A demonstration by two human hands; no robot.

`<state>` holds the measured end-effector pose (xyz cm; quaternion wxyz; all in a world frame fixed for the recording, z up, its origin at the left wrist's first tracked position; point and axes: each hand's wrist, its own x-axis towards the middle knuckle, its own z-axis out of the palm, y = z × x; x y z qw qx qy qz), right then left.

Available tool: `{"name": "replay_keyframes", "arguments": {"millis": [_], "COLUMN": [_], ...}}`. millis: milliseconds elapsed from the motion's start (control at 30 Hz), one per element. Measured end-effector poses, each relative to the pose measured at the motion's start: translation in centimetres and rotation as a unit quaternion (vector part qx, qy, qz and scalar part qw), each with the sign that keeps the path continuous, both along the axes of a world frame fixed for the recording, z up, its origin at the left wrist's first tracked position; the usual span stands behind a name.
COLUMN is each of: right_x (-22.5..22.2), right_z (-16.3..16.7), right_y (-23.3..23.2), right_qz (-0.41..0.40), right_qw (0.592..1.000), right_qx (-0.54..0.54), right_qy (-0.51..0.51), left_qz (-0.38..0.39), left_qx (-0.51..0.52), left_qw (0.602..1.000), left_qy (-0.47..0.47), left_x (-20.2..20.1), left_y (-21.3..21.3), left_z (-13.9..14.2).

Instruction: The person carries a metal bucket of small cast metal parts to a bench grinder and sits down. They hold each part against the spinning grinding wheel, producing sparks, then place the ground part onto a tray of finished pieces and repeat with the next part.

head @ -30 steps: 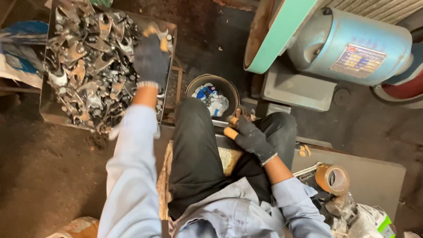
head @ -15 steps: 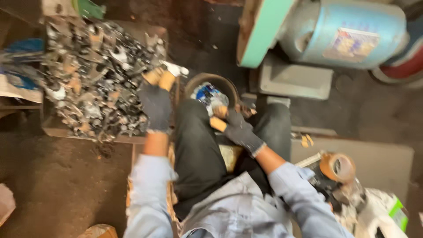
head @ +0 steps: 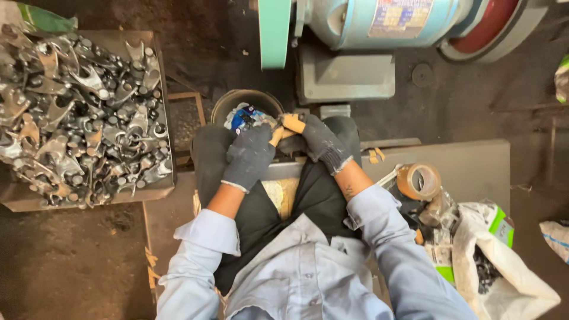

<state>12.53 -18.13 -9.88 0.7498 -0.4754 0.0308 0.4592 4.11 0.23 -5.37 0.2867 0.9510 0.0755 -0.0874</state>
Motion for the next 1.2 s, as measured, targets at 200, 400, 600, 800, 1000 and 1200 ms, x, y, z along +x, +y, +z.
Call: {"name": "replay_keyframes", "arguments": {"millis": [200,400,600,800,1000,1200], "right_x": [4.6,6.5,6.3,6.5,6.1,7.4], "right_z": [-0.6,-2.8,-3.3,-3.3,-3.4,-3.5], "right_y": [4.8,8.6,5.3,5.6,7.2,6.7], "right_qz": [-0.061,0.001,-0.116,-0.196,-0.176,-0.247], "right_qw": [0.995,0.868,0.959,0.929,0.953,0.965], "right_qx": [0.04,-0.369,-0.163,-0.291,-0.232,-0.072], "right_qy": [0.064,-0.331,-0.203,-0.119,-0.081,-0.052], "left_qz": [0.151,0.201,0.208,0.162,0.173,0.188], "left_qx": [-0.19,-0.141,-0.54,-0.468,-0.442,-0.441], "left_qw": [0.966,0.969,0.815,0.867,0.867,0.854], "left_qy": [0.086,-0.025,-0.028,-0.053,-0.153,-0.201], "left_x": [6.7,10.6,9.5,12.0,11.1,12.3], "left_y": [1.4,-0.2,1.7,-0.1,1.5,-1.1], "left_z": [-1.6,-8.4,-9.8,-6.9,-7.4,-9.2]}}
